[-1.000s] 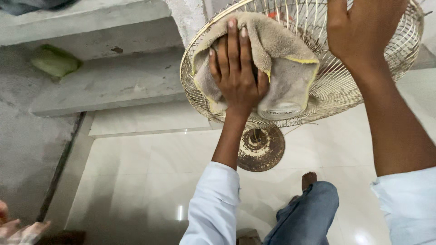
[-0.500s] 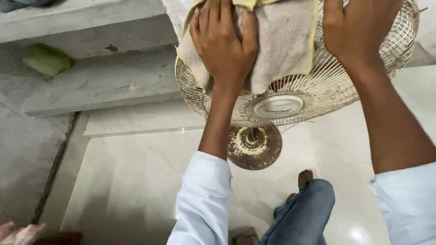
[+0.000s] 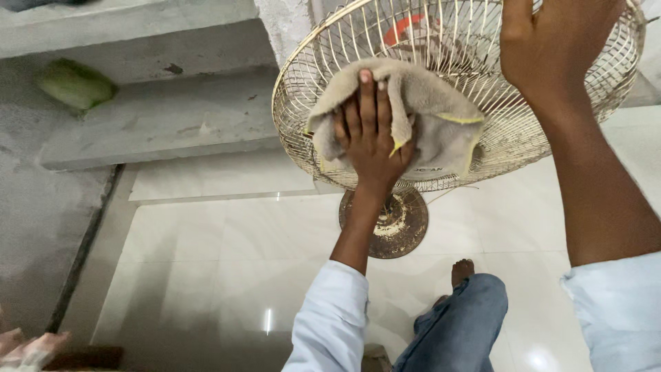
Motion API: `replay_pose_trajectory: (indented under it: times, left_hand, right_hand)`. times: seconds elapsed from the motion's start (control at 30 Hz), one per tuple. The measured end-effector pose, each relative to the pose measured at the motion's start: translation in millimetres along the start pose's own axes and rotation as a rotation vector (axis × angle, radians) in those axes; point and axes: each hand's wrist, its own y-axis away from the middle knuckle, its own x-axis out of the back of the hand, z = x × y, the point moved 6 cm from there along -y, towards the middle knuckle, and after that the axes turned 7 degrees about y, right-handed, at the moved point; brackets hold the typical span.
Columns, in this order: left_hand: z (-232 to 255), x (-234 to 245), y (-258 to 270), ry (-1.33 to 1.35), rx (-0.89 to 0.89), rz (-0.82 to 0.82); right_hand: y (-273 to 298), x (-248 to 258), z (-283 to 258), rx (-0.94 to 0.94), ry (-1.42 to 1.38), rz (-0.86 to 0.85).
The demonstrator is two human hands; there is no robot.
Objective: The person wipes the metal cage of a standing fan with a cloth. They rotate the fan head to access different sections and continue wiping the exterior surface.
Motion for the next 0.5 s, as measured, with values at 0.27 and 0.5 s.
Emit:
replay_pose_trajectory:
  times: [0.27,0.5]
  left_hand:
    - [23,-7,28,0.088,0.122,-0.065]
    - [8,-3,-35,0.05,0.134,0.037]
  right_hand:
    - [-16,12,-10,-0.111,-0.096,-0.046]
    - [-24,17,-16,-0.131,-0.08,-0.047]
